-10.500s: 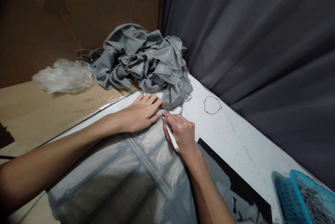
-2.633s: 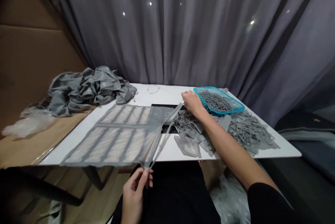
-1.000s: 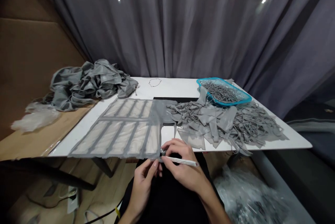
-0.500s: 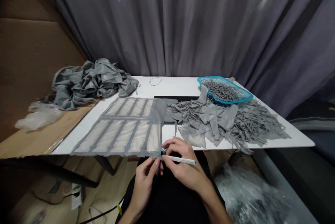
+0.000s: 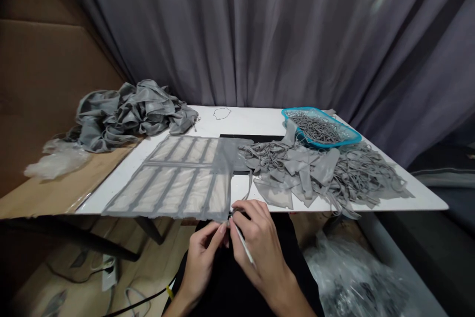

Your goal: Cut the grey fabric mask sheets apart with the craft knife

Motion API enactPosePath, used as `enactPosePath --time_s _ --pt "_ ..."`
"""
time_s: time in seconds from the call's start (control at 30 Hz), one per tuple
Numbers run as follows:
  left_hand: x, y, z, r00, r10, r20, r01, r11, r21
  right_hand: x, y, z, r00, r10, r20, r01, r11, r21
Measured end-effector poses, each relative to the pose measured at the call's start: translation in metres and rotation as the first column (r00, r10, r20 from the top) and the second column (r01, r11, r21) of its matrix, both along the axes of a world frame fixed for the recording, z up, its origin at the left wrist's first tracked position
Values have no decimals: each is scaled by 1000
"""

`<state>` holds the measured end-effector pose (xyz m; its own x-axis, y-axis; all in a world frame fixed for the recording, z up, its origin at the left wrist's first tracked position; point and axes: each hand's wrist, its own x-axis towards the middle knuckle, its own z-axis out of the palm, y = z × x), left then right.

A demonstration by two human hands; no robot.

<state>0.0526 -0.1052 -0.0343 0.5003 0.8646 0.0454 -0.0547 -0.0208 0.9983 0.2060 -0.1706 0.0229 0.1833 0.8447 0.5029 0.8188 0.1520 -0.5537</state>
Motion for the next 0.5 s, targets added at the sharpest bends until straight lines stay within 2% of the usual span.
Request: enactPosePath --time_s 0.1,0.27,0.4,0.5 --pt "-1 0 4 999 42 -1 -42 999 31 1 0 -1 999 -20 31 20 1000 17" --pt "-2 -1 7 996 82 15 -83 996 44 2 1 7 999 29 34 -29 1000 11" --pt "-1 0 10 996 81 36 -82 996 28 4 2 12 1000 1 22 -3 997 71" --pt "-1 2 11 993 101 56 -101 995 5 17 10 12 995 -49 90 36 990 137"
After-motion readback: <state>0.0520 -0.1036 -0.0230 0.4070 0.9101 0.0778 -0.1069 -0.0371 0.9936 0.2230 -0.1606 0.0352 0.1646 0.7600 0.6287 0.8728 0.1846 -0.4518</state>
